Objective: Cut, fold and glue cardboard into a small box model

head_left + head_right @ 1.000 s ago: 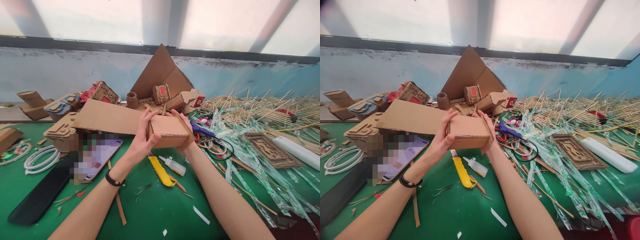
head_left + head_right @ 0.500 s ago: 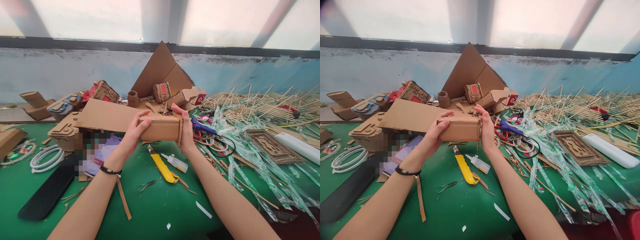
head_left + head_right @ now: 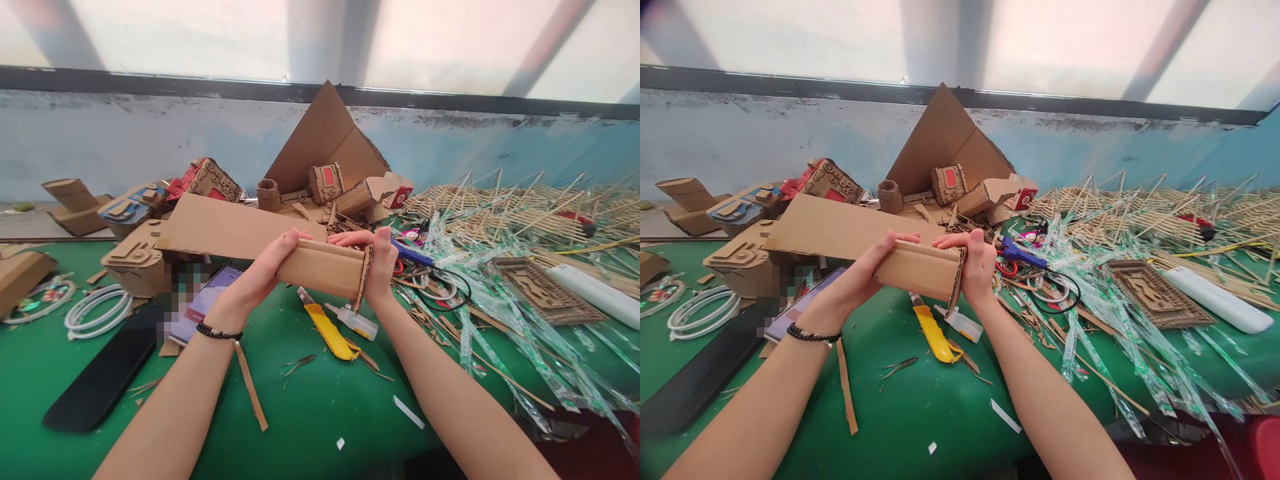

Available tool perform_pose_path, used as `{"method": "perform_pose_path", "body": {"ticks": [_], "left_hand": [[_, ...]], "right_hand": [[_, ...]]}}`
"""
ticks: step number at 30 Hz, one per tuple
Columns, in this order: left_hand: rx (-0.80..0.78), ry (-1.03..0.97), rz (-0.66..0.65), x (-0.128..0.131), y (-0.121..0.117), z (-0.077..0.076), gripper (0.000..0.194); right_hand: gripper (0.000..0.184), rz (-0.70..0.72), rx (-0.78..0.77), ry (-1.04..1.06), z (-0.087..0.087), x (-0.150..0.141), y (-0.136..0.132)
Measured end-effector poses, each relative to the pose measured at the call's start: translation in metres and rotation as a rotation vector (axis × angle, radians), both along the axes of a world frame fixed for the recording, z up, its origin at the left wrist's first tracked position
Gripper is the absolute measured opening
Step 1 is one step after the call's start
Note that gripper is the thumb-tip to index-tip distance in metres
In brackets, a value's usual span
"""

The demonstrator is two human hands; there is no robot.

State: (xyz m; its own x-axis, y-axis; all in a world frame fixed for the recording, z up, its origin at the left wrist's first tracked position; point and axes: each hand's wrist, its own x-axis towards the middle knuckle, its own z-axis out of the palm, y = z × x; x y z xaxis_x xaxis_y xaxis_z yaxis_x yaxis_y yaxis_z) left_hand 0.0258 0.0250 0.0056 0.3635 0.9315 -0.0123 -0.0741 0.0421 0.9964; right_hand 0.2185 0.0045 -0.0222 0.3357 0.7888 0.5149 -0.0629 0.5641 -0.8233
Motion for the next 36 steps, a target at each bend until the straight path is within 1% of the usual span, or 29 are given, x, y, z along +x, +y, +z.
{"method": "perform_pose_path", "body": {"ticks": [3,6,9,12,19,22,25,28,30,32,34,36], "left_hand": [[0.049,-0.063,0.027,0.006,-0.006,0.004,0.056],[0.083,-0.090,0.019,0.012,-0.011,0.005,0.051],[0.081,-0.086,0.027,0.019,-0.014,0.003,0.050],[0.042,-0.094,0.048,0.022,-0.014,0.001,0.051],[0.022,-0.095,0.065,0.023,-0.011,-0.002,0.047],[-0.006,-0.102,0.085,0.024,-0.009,-0.005,0.052],[-0.051,-0.122,0.109,0.024,-0.008,-0.006,0.065],[-0.072,-0.162,0.076,0.023,-0.008,-0.004,0.079],[-0.040,-0.200,0.029,0.023,-0.009,-0.002,0.083],[0.047,-0.223,-0.014,0.023,-0.011,-0.001,0.082],[0.161,-0.178,-0.057,0.023,-0.011,-0.002,0.080],[0.247,-0.089,-0.053,0.023,-0.010,-0.006,0.086]], "right_hand": [[0.077,0.042,0.002,0.027,0.002,-0.001,-0.003],[0.069,0.034,0.067,0.008,0.003,-0.001,-0.003],[0.063,0.046,0.111,-0.018,0.003,0.002,-0.001],[0.065,0.107,0.076,-0.017,0.002,0.004,0.000],[0.066,0.161,0.035,0.034,-0.002,0.003,0.002],[0.066,0.192,0.010,0.067,-0.005,0.003,0.004],[0.069,0.222,-0.036,0.110,-0.006,0.005,0.007],[0.071,0.261,-0.090,0.119,-0.004,0.010,0.012],[0.072,0.271,-0.137,0.141,-0.002,0.018,0.017],[0.071,0.256,-0.177,0.208,-0.003,0.028,0.023],[0.066,0.249,-0.219,0.290,-0.007,0.038,0.030],[0.060,0.265,-0.287,0.353,-0.014,0.045,0.034]]}}
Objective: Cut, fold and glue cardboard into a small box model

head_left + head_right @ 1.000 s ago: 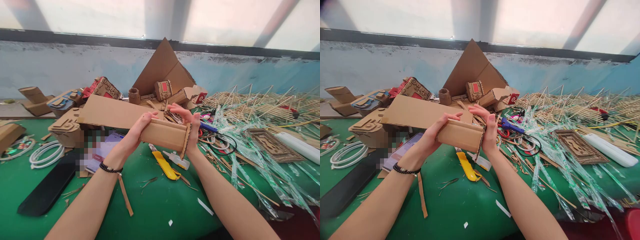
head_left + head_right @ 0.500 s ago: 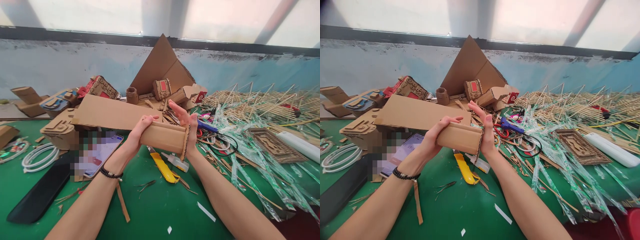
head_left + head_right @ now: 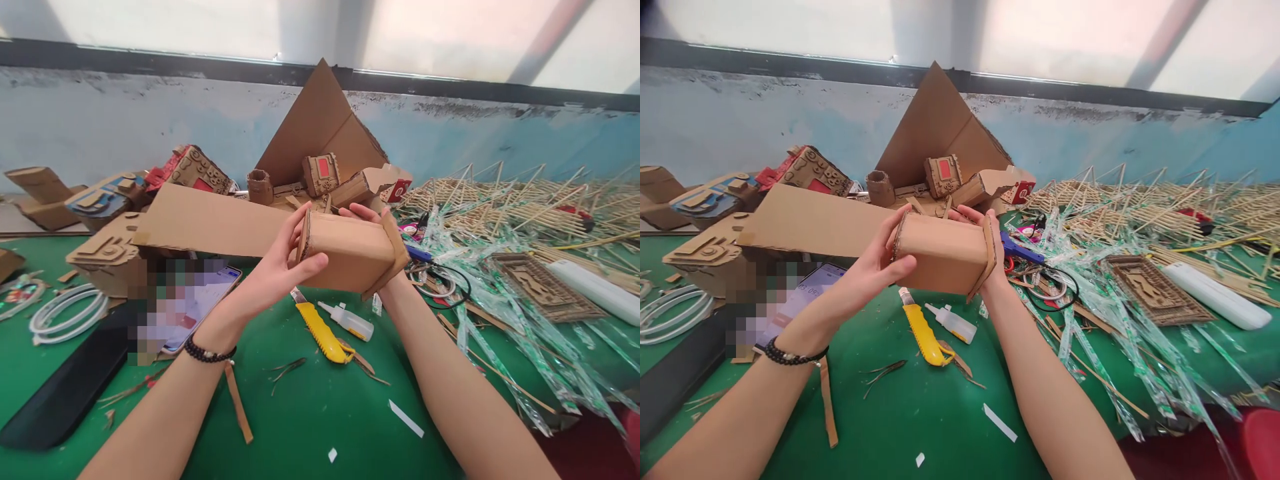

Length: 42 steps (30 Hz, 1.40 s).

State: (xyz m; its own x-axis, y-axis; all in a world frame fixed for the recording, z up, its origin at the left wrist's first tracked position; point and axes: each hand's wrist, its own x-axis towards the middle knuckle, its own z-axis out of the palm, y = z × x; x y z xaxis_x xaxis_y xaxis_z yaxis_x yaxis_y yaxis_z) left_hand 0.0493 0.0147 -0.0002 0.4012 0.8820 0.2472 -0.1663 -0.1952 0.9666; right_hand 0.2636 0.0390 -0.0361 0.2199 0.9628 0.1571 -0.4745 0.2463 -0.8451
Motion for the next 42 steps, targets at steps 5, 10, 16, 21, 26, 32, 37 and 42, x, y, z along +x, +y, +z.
{"method": "perform_pose_path", "body": {"ticks": [5,10,16,21,26,32,37,42], "left_hand": [[-0.035,0.051,0.128,-0.001,0.009,-0.007,0.090],[-0.087,0.038,0.252,0.000,0.016,-0.008,0.082],[0.034,0.087,0.422,-0.002,0.022,-0.014,0.070],[0.176,0.119,0.588,-0.012,0.035,-0.018,0.055],[0.268,0.092,0.675,-0.024,0.042,-0.018,0.041],[0.256,0.050,0.505,-0.016,0.038,-0.020,0.049],[0.195,0.046,0.324,-0.003,0.029,-0.027,0.058],[0.277,0.139,0.257,-0.001,0.027,-0.035,0.071]], "right_hand": [[0.055,0.059,-0.140,0.047,-0.005,-0.005,0.001],[0.059,-0.031,-0.050,-0.004,0.005,-0.024,-0.005],[0.070,-0.032,-0.059,-0.097,-0.003,-0.028,-0.004],[0.065,-0.042,-0.136,-0.248,-0.004,-0.028,-0.004],[0.065,0.079,-0.109,-0.225,-0.002,-0.034,-0.008],[0.066,-0.002,0.014,-0.228,-0.004,-0.033,-0.008],[0.068,-0.156,0.082,-0.248,-0.008,-0.021,0.001],[0.076,-0.174,0.095,-0.166,-0.012,-0.016,0.008]]}}
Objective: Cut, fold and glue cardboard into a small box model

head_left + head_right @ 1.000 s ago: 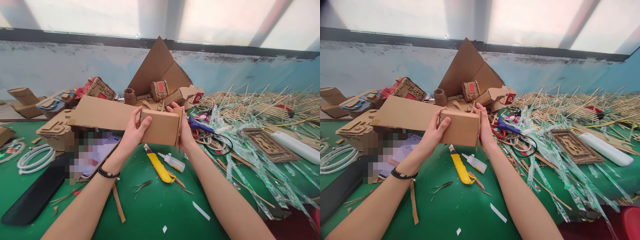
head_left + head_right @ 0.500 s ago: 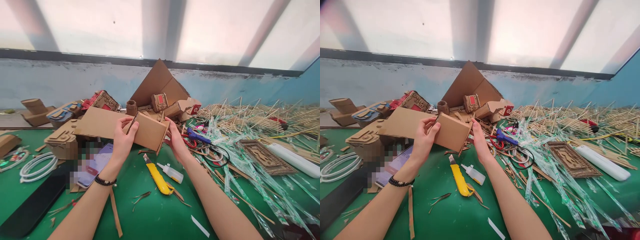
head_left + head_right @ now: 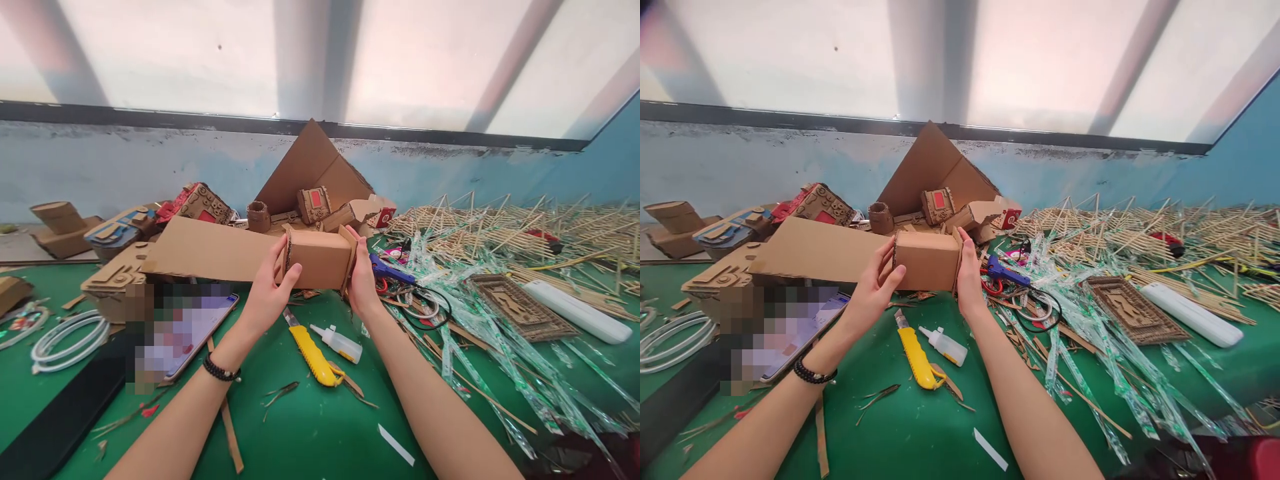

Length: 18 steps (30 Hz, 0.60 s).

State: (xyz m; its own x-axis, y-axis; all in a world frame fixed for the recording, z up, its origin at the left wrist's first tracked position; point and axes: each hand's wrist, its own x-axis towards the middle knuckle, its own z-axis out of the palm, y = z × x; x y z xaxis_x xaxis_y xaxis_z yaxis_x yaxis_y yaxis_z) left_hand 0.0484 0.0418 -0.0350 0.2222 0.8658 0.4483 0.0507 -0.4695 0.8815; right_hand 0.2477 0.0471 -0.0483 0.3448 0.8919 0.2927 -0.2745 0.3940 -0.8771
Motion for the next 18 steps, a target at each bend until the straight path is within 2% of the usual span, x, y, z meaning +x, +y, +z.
{"method": "perform_pose_path", "body": {"ticks": [6,11,15,18], "left_hand": [[0.083,0.083,0.078,-0.003,-0.004,0.002,0.068],[0.001,0.016,0.039,-0.007,-0.001,0.010,0.068],[-0.042,-0.027,-0.068,-0.009,0.004,0.010,0.076],[-0.065,-0.012,-0.059,-0.009,0.004,0.009,0.085]], "right_hand": [[0.075,0.062,0.037,0.023,0.001,-0.001,-0.003],[0.075,0.062,0.031,0.059,0.002,0.001,-0.003],[0.074,0.035,0.036,0.084,0.005,0.003,-0.004],[0.069,-0.027,0.062,0.052,0.009,0.005,-0.006]]}}
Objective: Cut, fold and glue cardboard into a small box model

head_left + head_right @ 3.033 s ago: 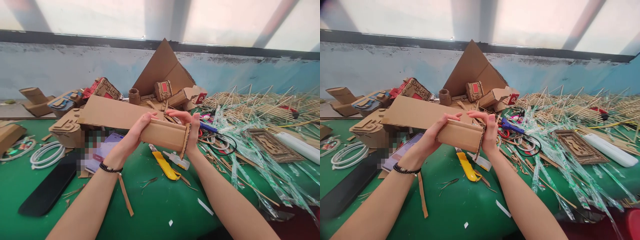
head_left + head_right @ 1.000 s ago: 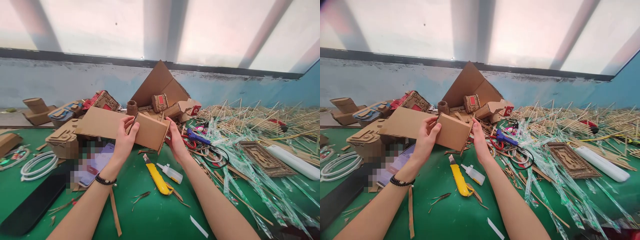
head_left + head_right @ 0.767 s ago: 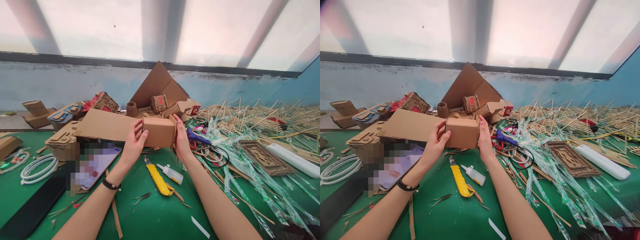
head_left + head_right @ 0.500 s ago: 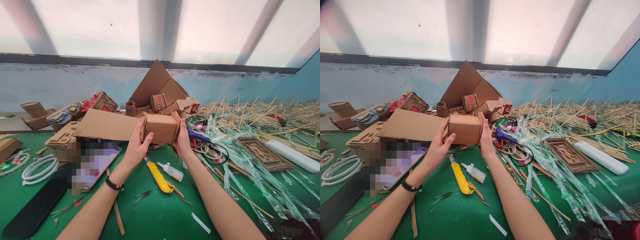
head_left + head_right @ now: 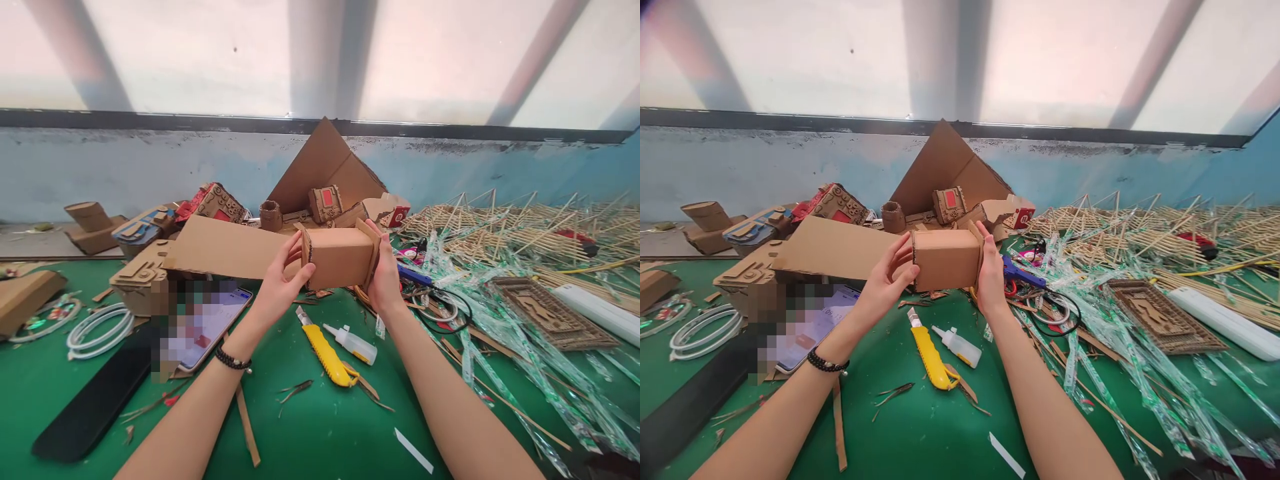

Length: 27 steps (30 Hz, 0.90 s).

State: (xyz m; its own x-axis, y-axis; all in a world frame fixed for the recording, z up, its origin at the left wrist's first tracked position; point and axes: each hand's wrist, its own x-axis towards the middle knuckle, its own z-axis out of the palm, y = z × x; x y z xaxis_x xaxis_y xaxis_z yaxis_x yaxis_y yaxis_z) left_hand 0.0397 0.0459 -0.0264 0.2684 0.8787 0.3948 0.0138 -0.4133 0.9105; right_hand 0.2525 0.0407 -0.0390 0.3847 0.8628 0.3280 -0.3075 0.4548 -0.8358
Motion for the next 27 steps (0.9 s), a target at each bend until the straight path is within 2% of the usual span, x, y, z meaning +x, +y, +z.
{"method": "perform_pose_path", "body": {"ticks": [4,10,12,19,23,27], "left_hand": [[-0.003,0.012,0.081,0.001,-0.003,0.000,0.093],[0.048,-0.032,0.281,0.002,-0.005,0.006,0.078],[0.079,-0.052,0.351,0.002,-0.006,0.009,0.074],[0.175,-0.077,0.530,0.007,-0.014,0.008,0.072],[0.227,-0.044,0.547,0.009,-0.015,0.003,0.073],[0.233,-0.014,0.554,0.009,-0.014,0.000,0.074]], "right_hand": [[0.061,-0.112,0.038,-0.019,0.006,0.006,-0.001],[0.046,-0.337,0.046,0.069,0.001,0.024,0.010],[0.047,-0.363,0.027,0.073,-0.001,0.025,0.012],[0.048,-0.249,0.002,-0.026,0.008,0.005,-0.003],[0.050,-0.139,-0.012,-0.176,0.011,-0.009,-0.013],[0.050,-0.006,-0.007,-0.232,0.012,-0.016,-0.017]]}}
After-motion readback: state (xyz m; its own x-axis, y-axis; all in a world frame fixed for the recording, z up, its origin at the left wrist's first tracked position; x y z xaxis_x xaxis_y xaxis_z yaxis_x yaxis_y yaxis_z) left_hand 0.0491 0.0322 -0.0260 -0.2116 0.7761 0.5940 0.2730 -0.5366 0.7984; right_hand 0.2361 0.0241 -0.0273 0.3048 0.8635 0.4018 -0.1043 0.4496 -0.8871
